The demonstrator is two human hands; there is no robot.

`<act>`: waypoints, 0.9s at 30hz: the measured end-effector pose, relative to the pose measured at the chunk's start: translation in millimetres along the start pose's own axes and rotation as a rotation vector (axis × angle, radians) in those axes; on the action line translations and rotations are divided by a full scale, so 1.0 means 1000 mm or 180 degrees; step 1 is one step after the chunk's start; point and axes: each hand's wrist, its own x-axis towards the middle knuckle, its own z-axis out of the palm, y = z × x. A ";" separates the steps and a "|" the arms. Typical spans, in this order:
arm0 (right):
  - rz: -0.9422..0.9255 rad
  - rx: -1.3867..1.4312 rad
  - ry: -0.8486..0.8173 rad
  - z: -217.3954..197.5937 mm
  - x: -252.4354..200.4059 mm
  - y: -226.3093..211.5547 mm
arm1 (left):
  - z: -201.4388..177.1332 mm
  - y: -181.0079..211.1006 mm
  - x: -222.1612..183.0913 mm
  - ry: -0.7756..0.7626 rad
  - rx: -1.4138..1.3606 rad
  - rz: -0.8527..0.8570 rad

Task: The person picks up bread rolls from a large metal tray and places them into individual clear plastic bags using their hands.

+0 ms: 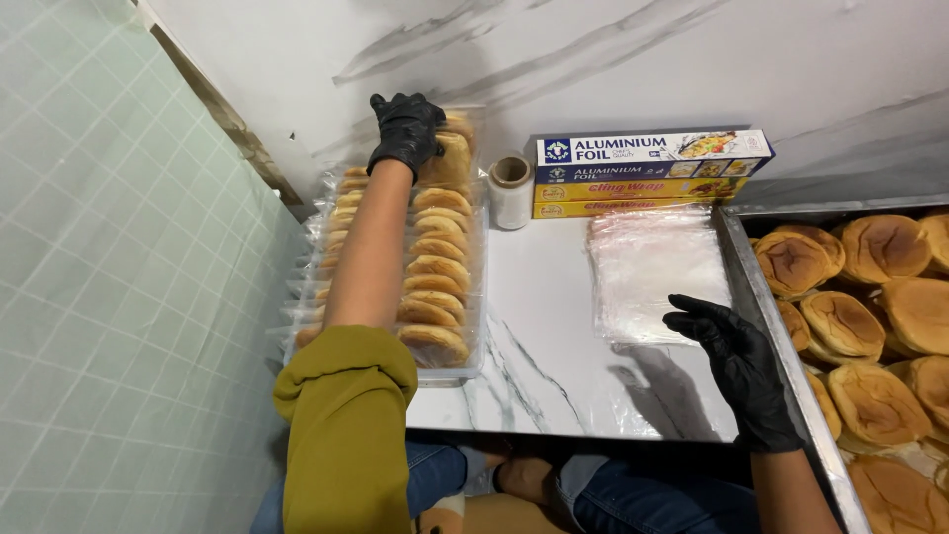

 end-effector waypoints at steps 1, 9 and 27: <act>-0.0003 -0.0007 0.0001 0.001 0.000 0.000 | -0.001 0.000 0.002 0.0005 -0.0006 0.0000; 0.0170 0.0006 -0.0175 0.003 -0.002 -0.005 | -0.010 0.004 0.002 -0.0232 0.0097 -0.0192; 0.0219 -0.0399 -0.0125 0.002 -0.002 -0.016 | -0.068 -0.004 -0.049 0.3675 -0.2157 -0.0166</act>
